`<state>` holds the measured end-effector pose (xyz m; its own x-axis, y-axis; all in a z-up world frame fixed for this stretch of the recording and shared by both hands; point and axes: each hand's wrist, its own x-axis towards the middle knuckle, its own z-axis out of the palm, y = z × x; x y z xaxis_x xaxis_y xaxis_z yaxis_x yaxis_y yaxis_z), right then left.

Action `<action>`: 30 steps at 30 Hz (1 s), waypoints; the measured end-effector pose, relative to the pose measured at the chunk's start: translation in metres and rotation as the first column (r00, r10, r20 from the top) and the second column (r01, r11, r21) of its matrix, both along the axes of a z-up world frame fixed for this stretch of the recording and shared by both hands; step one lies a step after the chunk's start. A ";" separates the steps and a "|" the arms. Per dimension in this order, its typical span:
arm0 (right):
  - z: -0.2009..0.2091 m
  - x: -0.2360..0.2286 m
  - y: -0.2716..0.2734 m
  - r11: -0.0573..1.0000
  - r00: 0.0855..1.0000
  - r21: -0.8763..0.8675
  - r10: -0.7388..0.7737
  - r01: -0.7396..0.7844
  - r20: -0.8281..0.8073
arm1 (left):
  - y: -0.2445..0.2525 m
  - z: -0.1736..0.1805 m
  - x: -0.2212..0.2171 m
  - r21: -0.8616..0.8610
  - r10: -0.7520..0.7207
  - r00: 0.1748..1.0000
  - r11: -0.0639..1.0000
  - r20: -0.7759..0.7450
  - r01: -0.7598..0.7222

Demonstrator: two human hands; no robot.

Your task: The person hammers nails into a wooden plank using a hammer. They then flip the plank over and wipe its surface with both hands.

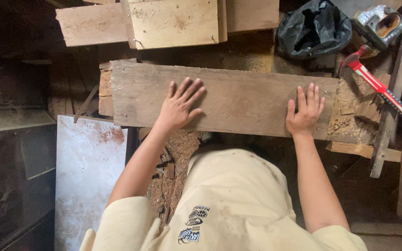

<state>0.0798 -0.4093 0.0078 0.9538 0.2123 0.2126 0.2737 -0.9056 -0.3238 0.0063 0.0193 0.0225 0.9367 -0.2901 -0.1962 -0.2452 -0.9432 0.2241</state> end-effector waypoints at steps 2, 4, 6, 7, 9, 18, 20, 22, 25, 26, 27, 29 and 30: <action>0.000 -0.001 0.001 1.000 1.000 0.002 0.004 -0.004 0.001 | 0.022 -0.005 -0.001 0.054 0.047 0.999 0.997 -0.010 -0.046; 0.001 -0.001 0.001 1.000 1.000 0.008 0.004 -0.004 0.005 | 0.050 -0.010 -0.006 0.111 0.096 0.995 0.989 -0.013 -0.094; 0.001 0.001 0.002 1.000 1.000 0.012 0.001 -0.001 0.007 | 0.080 -0.015 -0.011 0.168 0.144 0.990 0.976 -0.013 -0.140; 0.001 0.000 0.001 1.000 1.000 0.012 -0.002 0.002 0.004 | 0.096 -0.018 -0.014 0.178 0.201 0.978 0.966 -0.054 -0.189; 0.000 -0.001 0.002 1.000 1.000 0.013 -0.005 0.005 0.002 | 0.132 -0.026 -0.019 0.205 0.310 0.942 0.938 -0.130 -0.280; -0.001 0.002 0.002 1.000 1.000 0.007 -0.018 0.018 0.017 | 0.187 -0.038 -0.022 -0.039 0.835 0.485 0.511 0.261 -0.859; -0.001 0.001 0.001 1.000 1.000 0.005 -0.019 0.019 0.022 | 0.142 -0.027 -0.013 -0.152 0.717 0.613 0.682 0.330 -0.715; -0.002 0.000 0.000 1.000 1.000 0.004 -0.020 0.020 0.019 | 0.084 -0.015 0.000 -0.295 0.510 0.784 0.856 0.353 -0.424; -0.004 -0.001 0.000 1.000 1.000 0.002 -0.015 0.015 0.019 | 0.004 0.001 0.007 -0.175 0.212 0.971 0.966 0.110 -0.191; -0.004 0.001 0.000 1.000 1.000 0.001 -0.013 0.013 0.022 | -0.012 0.004 0.010 -0.048 0.089 0.994 0.995 -0.068 -0.092; -0.005 0.003 -0.001 1.000 1.000 -0.001 -0.017 0.017 0.023 | -0.020 0.007 0.011 -0.047 0.090 0.995 0.995 -0.054 -0.092; -0.006 0.003 -0.003 1.000 1.000 -0.003 -0.018 0.018 0.020 | -0.029 0.007 0.010 -0.042 0.097 0.995 0.994 -0.031 -0.098; -0.006 0.002 -0.003 1.000 0.999 -0.011 -0.015 0.015 0.028 | -0.026 0.006 0.009 -0.017 0.089 0.996 0.996 -0.030 -0.089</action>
<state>0.0821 -0.4123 0.0015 0.9505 0.2007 0.2373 0.2693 -0.9130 -0.3063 0.0158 -0.0069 0.0287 0.9530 -0.2094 -0.2188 -0.1534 -0.9567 0.2472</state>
